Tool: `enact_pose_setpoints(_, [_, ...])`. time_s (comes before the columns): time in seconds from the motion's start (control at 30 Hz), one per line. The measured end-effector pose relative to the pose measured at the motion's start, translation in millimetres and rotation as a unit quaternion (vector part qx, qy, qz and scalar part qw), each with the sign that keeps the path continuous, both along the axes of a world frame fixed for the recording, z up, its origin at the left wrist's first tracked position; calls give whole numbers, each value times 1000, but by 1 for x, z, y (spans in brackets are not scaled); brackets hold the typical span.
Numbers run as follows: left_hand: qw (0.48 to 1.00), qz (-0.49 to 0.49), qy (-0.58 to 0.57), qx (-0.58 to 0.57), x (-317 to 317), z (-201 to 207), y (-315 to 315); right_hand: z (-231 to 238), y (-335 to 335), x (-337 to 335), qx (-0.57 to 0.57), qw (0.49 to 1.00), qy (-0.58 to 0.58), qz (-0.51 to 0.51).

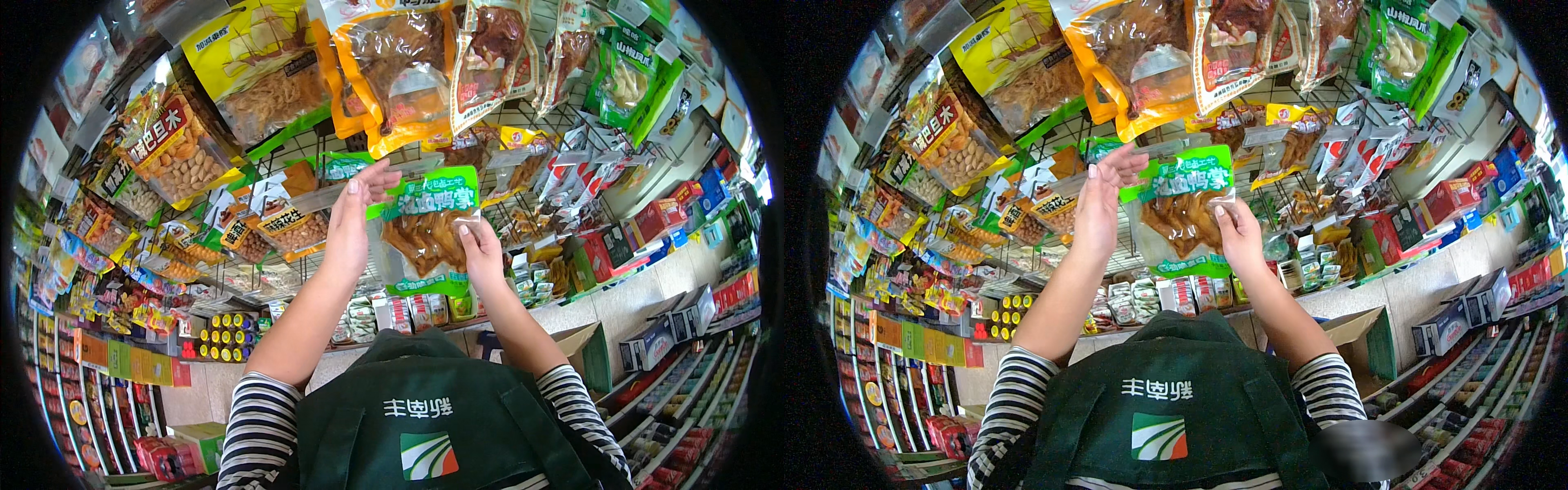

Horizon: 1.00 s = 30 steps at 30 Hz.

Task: The person repeatedly picks packaged snack items from a cardboard box and places them onto wire display racks in a convenience store aisle. The person handles peanuts, dried meat, and gluten snacks, arranging them on hooks and shelves.

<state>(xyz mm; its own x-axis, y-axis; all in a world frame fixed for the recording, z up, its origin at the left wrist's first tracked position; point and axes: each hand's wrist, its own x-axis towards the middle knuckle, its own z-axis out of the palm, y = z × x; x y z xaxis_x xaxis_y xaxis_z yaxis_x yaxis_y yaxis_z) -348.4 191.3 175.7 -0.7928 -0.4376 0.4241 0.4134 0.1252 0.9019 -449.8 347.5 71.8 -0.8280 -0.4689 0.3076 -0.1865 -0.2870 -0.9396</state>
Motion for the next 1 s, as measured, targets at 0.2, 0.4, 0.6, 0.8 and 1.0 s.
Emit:
enact_pose_setpoints(0.2, [999, 0, -18, -38, 4, -4, 3, -10, -19, -12, -24, 1000, -19, 6])
enact_pose_setpoints(0.4, [992, 34, -25, -122, 14, -33, 11, -17, -44, -25, -6, 1000, 11, -18])
enact_pose_setpoints(0.6, [925, 29, -107, -364, 0, -70, 6, -31, -70, -42, 104, 989, 83, -62])
enact_pose_setpoints(0.8, [840, 22, -163, -518, -1, -90, 7, -48, -63, -61, 49, 995, -72, 45])
enact_pose_setpoints(1.0, [756, 2, -182, -629, -19, -77, 19, -38, -63, -107, 71, 991, 9, -114])
